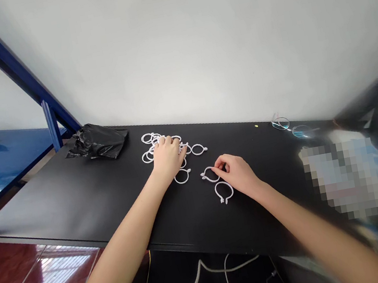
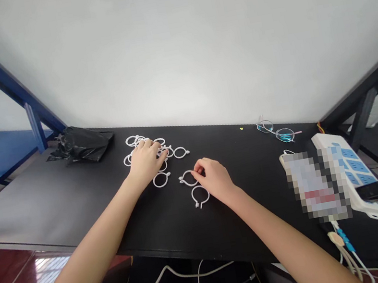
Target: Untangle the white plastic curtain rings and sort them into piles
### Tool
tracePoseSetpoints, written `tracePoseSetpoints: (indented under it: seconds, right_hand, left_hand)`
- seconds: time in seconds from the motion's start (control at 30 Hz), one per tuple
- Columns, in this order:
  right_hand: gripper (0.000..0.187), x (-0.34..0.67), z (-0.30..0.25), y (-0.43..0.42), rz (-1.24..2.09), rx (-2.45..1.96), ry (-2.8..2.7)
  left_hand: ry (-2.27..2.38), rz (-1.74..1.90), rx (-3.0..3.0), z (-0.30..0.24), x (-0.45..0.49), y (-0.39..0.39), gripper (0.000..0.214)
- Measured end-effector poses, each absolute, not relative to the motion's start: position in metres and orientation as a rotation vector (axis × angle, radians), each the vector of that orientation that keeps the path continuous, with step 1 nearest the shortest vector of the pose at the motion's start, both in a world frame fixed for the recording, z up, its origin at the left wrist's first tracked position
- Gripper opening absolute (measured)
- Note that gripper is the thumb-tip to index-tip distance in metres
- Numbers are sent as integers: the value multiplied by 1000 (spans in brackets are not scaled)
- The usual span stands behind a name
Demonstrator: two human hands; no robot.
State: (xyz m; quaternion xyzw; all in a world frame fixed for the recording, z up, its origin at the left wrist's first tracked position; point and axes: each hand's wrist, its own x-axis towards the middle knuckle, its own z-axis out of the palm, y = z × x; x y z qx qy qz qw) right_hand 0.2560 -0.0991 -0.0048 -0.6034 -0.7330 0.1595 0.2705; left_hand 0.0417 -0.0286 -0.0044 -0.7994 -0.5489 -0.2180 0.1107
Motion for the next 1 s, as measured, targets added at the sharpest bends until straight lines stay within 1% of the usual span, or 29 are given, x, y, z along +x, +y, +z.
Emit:
tracePoseSetpoints:
  seconds: [0.1,0.17,0.27,0.37,0.4,0.43,0.5,0.63,0.73,0.87,1.0]
  right_hand:
    - [18,255,-5,-98,511,-1584,-1873]
    - [22,254,-4,-98,617,-1522,-1762]
    - [26,250,-4,-97,797,-1378,-1604]
    - [27,245,-4,-99,936,-1265,-1495]
    - [27,243,-4,-100,962,-1239,-1483]
    - [26,242,-3,-101,979,-1221,-1479]
    - [25,241,-1,-104,990,-1210,-1510]
    - [24,246,9,-106,831,-1226,-1493]
    - [20,252,16,-107,729,-1159,-1432]
    - [16,254,13,-109,666,-1096,-1605]
    - [12,249,6,-110,398,-1047,-1751]
  left_hand:
    - [-1642,-712,-2332,2,47,-35,26]
    - [-1593,-872,-2433,8,54,-43,31]
    - [-1400,-1142,-2745,15,68,-60,35]
    - [-1289,-1160,-2999,12,83,-76,50]
    - [-1270,-1141,-3068,10,87,-79,51]
    - [-1252,-1127,-3136,8,90,-81,48]
    - [-1223,-1127,-3243,4,93,-82,35]
    - [-1300,-1106,-3159,8,88,-77,22]
    - [-1306,-938,-3076,13,82,-74,17]
    - [-1245,-741,-3076,15,80,-74,13]
    - [-1272,-859,-3109,15,84,-78,7]
